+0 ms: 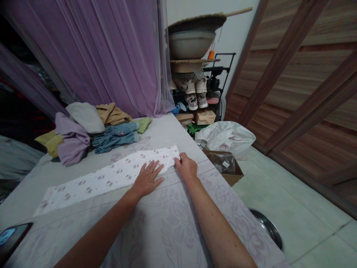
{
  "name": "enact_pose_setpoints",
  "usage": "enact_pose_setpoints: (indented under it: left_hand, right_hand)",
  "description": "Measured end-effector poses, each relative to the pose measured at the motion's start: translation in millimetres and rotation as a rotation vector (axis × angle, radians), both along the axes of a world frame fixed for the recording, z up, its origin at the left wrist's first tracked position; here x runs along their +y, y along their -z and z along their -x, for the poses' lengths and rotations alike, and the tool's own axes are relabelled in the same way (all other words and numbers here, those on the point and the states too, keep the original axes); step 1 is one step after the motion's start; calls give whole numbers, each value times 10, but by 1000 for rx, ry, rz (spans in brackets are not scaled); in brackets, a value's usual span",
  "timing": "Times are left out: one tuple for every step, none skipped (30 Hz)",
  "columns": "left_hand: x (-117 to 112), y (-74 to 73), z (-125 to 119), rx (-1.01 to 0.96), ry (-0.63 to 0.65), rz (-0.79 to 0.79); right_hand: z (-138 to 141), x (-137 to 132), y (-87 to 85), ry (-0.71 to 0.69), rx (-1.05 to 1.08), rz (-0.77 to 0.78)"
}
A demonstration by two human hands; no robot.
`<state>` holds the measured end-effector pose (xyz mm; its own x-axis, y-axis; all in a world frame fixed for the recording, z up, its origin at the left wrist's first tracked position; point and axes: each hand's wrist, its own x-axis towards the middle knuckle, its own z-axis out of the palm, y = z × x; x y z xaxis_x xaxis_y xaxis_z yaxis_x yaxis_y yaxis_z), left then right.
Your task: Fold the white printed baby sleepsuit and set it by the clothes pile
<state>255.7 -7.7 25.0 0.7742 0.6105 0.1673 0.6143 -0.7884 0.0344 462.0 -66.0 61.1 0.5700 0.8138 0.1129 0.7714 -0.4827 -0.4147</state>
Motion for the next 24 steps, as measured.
enact_pose_setpoints:
  left_hand:
    - [-7, 1, -1, -6, -4, -5]
    - [-14, 2, -1, -15, -11, -12]
    - [-21, 2, 0, -27, -20, -20]
    - [-28, 3, 0, -42, -28, -29]
    - [-34, 3, 1, -58, -36, -38]
    - [-39, 3, 2, -71, -41, -45]
    - [-43, 2, 4, -80, -44, -49]
    - [-46, 2, 5, -83, -47, -50]
    - [-47, 1, 5, -81, -49, -49]
    - [-48, -1, 6, -74, -51, -46]
    - [-48, -2, 6, -65, -54, -42]
    - [-48, -4, 6, -57, -56, -38]
    - [-47, -5, 5, -49, -57, -33]
    - [-46, -4, 4, -43, -55, -30]
    - [-44, -3, 3, -41, -53, -28]
    - [-41, 1, 1, -40, -50, -27]
    - [-37, 6, -1, -40, -46, -28]
    - [-32, 11, -3, -38, -42, -29]
    - [-27, 17, -5, -35, -39, -28]
    - [-21, 22, -8, -30, -36, -25]
    - [-16, 25, -11, -22, -35, -19]
    - [-11, 25, -14, -15, -35, -11]
    - [-8, 23, -17, -8, -37, -3]
    - [-7, 18, -20, -4, -39, 3]
  right_hand:
    - [14, 17, -15, -1, 5, -17]
    - [27, 35, -31, -5, 6, -44]
    - [37, 55, -49, -13, 3, -85]
    - [41, 74, -65, -22, -3, -138]
    - [38, 91, -76, -28, -10, -196]
    - [29, 106, -81, -28, -16, -245]
    - [14, 117, -76, -23, -20, -273]
    - [-4, 124, -62, -16, -22, -276]
    - [-24, 125, -39, -9, -21, -257]
    - [-43, 122, -8, -6, -16, -226]
    - [-60, 116, 26, -2, -8, -194]
    - [-73, 109, 60, 4, 1, -170]
    - [-82, 102, 91, 14, 10, -155]
    - [-87, 97, 115, 25, 16, -148]
    - [-88, 94, 133, 33, 19, -145]
    - [-87, 95, 144, 36, 16, -143]
    - [-84, 98, 149, 34, 10, -140]
    - [-81, 103, 150, 30, 1, -135]
    - [-78, 107, 150, 26, -7, -129]
    - [-77, 111, 151, 23, -14, -124]
    - [-77, 114, 153, 22, -18, -118]
    - [-78, 114, 157, 22, -19, -113]
    - [-81, 112, 163, 23, -18, -113]
    - [-85, 109, 170, 23, -16, -124]
